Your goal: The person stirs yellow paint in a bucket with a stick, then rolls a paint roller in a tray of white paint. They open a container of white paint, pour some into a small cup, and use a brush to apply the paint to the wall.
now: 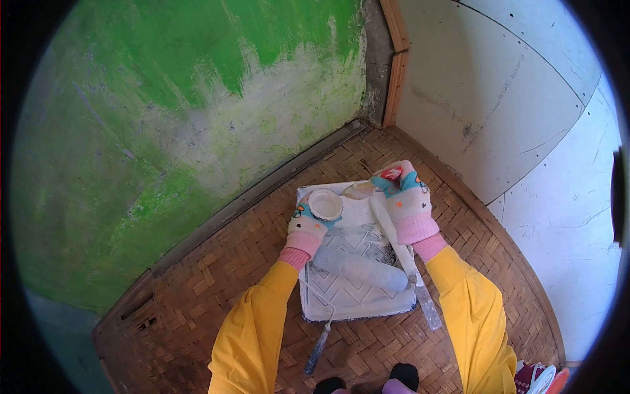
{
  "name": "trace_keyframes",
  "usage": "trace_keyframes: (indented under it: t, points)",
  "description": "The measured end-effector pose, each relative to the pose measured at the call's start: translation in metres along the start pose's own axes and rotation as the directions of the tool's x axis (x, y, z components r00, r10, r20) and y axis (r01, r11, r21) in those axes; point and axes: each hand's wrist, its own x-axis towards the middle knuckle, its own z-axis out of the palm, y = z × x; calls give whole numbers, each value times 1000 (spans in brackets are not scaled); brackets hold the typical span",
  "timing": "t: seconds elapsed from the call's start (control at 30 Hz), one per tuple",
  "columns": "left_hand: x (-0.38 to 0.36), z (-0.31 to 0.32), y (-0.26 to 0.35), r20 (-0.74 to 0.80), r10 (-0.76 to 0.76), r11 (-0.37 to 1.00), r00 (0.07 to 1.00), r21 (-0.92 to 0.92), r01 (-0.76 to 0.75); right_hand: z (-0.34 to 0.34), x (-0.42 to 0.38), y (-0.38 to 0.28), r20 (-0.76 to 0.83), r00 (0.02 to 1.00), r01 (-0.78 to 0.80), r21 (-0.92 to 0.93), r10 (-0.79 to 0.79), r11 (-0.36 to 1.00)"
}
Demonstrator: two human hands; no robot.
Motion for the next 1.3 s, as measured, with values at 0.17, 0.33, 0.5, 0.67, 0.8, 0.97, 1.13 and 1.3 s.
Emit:
trace_keyframes:
  t: [0.17,0.33,0.5,0.67,0.8,0.97,1.13,1.3]
  points:
    - [3,12,-10,-191,52,994,980,-85,-69,4,1,7,0,1000,-1,-14,1,1000]
    - [2,15,-13,-303,119,979,945,-124,-163,7,-2,5,32,999,-17,-68,19,998]
    - [-5,5,-7,-216,82,992,973,-79,-101,10,-3,11,50,998,29,-81,-25,996]
    - [2,16,-14,-333,124,979,935,-111,-169,9,-4,11,102,995,-9,-61,16,998]
    - [-3,0,-2,-171,91,994,981,-49,-100,11,-6,18,70,997,22,-121,-13,992]
    - [-3,-1,-3,27,96,979,995,176,-99,12,-7,22,70,993,104,-149,-95,983]
    - [-11,-7,5,-303,73,952,950,-262,-157,13,-9,24,49,996,81,-178,-74,981]
    - [-3,6,-4,-172,10,990,985,-140,-34,12,-9,24,65,998,33,-150,-24,988]
